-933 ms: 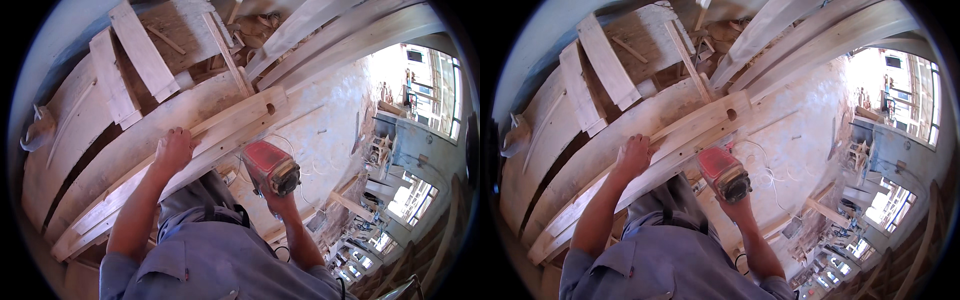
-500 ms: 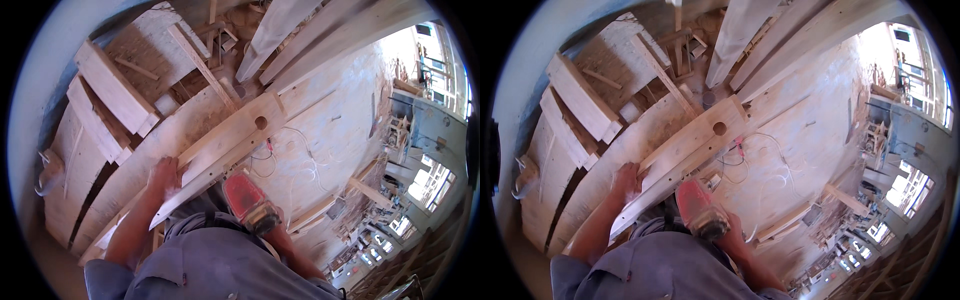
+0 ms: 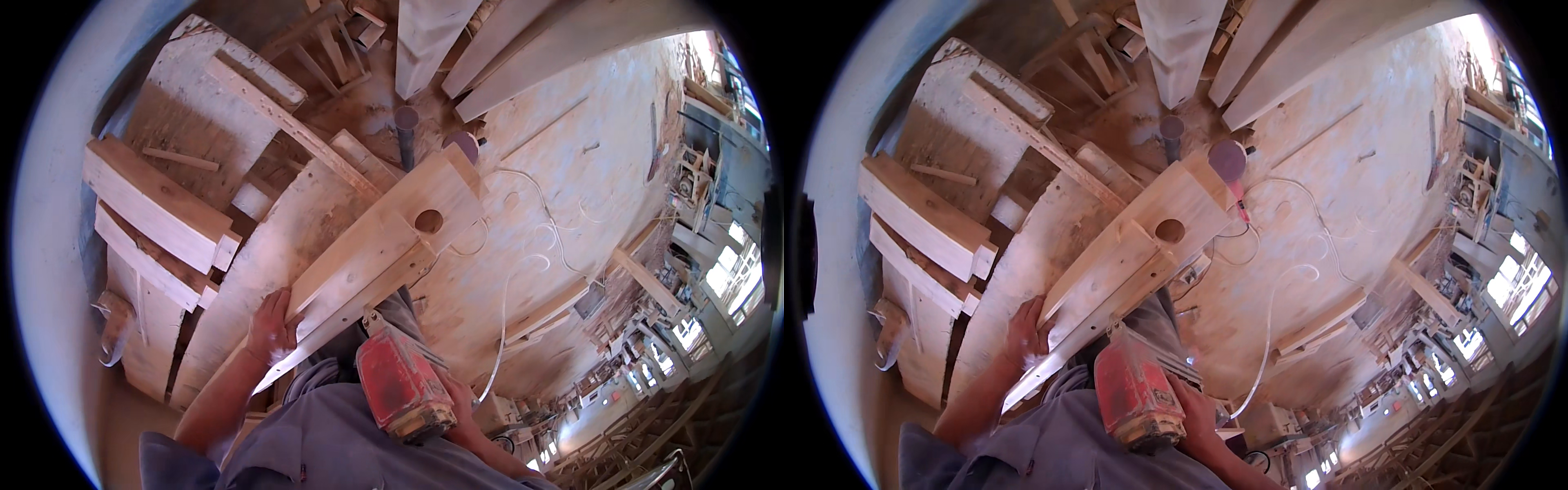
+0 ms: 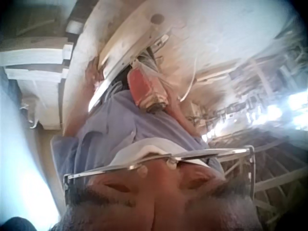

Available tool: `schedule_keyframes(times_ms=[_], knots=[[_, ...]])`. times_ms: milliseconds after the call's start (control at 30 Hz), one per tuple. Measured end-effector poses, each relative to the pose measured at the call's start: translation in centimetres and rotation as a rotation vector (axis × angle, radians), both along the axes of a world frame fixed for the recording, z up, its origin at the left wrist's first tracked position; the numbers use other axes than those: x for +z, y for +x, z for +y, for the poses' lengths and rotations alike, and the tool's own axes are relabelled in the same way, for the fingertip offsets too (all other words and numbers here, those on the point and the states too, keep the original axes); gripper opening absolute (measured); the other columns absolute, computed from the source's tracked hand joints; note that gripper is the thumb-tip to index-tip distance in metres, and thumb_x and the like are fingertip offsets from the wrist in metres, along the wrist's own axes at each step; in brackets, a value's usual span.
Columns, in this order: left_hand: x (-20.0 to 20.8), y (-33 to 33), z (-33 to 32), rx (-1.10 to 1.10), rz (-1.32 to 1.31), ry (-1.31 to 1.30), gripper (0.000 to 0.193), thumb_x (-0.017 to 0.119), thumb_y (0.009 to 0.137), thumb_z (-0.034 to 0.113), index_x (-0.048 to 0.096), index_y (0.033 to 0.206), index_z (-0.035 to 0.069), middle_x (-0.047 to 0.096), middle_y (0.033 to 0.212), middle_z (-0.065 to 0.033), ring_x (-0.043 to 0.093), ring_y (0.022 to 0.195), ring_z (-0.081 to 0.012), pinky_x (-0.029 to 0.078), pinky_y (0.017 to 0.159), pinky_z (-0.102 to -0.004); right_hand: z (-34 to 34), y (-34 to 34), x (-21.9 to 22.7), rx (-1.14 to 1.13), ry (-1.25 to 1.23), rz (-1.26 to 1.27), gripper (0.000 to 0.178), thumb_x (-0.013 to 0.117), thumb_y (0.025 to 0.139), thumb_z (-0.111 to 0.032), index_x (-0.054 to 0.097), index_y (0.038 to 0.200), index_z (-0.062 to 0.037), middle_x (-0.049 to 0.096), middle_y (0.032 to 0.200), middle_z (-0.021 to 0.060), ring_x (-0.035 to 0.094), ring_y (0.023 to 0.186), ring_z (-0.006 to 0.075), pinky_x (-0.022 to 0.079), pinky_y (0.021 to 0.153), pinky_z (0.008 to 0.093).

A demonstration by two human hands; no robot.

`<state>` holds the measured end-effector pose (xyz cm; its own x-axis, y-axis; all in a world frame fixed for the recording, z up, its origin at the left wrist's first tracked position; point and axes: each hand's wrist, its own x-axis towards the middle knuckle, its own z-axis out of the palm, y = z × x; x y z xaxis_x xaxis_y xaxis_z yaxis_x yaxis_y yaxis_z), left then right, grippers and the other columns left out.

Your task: The person applies glue to a wooden plank and joins it to a larger wooden structure. They then use a nail gun to fasten the pieces together, securing the assembly. The person handles the wood pieces and tools directly to complete the joinery.

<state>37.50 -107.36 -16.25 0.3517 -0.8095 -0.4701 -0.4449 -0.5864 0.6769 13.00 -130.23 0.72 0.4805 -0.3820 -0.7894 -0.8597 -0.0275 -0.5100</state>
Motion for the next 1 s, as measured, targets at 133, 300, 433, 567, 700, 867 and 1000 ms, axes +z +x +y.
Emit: schedule_keyframes(times_ms=[133,300,433,567,700,867,1000], knots=[[0.0,0.1,-0.4,0.005,0.024,0.006,0.054,0.069,0.084,0.012,0.051,0.128,-0.013,0.059,0.122,-0.0317,0.06,0.107,-0.0481,0.051,0.094,-0.0491,-0.2,0.1,-0.1,0.011,0.019,0.052,0.071,0.072,0.08,-0.034,0.051,0.144,-0.0121,0.069,0.106,0.0173,0.068,0.095,0.0377,0.052,0.077,0.0453],[0.6,0.0,-0.3,0.024,0.054,0.058,0.054,0.069,0.086,0.013,0.051,0.131,-0.011,0.059,0.124,-0.0307,0.06,0.109,-0.0477,0.052,0.094,-0.0485,-0.1,0.0,-0.1,0.044,-0.011,0.024,0.069,0.07,0.082,-0.034,0.05,0.145,-0.0133,0.069,0.105,0.0158,0.068,0.094,0.0355,0.052,0.076,0.0449],[0.2,-0.8,0.9,0.01,-0.005,0.089,0.053,0.068,0.089,0.016,0.05,0.132,-0.01,0.059,0.124,-0.0302,0.061,0.108,-0.0475,0.053,0.092,-0.0478,0.1,-0.8,0.0,0.036,-0.034,0.024,0.066,0.069,0.083,-0.033,0.052,0.143,-0.0133,0.069,0.103,0.0158,0.068,0.092,0.0362,0.051,0.075,0.0449],[-0.1,-0.6,0.4,0.049,-0.006,0.054,0.052,0.069,0.089,0.018,0.053,0.13,-0.01,0.061,0.121,-0.0301,0.062,0.106,-0.0467,0.055,0.089,-0.0476,-0.7,0.3,-0.2,0.03,-0.009,0.005,0.061,0.069,0.084,-0.032,0.054,0.14,-0.0105,0.069,0.101,0.0173,0.067,0.091,0.0381,0.05,0.075,0.0459],[-0.1,-0.6,0.4,0.049,-0.034,0.031,0.05,0.069,0.089,0.017,0.054,0.128,-0.01,0.062,0.12,-0.0291,0.062,0.106,-0.0457,0.054,0.09,-0.048,-0.3,-0.1,-0.5,0.003,0.01,-0.012,0.058,0.07,0.083,-0.029,0.057,0.136,-0.0085,0.069,0.101,0.0191,0.067,0.09,0.0398,0.051,0.075,0.0462],[-0.1,-1.0,0.7,0.071,-0.058,0.042,0.05,0.069,0.09,0.022,0.057,0.126,-0.009,0.064,0.119,-0.0283,0.063,0.106,-0.0443,0.054,0.09,-0.0477,0.9,-1.8,-1.1,-0.077,0.055,-0.013,0.055,0.071,0.083,-0.025,0.058,0.134,-0.0057,0.07,0.104,0.0208,0.069,0.093,0.04,0.053,0.08,0.0446],[0.0,-1.2,0.6,0.101,-0.073,0.065,0.049,0.066,0.092,0.029,0.059,0.122,-0.009,0.062,0.124,-0.0256,0.06,0.113,-0.0413,0.051,0.096,-0.0468,1.5,-2.1,-2.3,0.005,-0.004,-0.05,0.052,0.068,0.088,-0.028,0.059,0.133,-0.0048,0.069,0.108,0.0206,0.067,0.099,0.0394,0.051,0.086,0.045]])
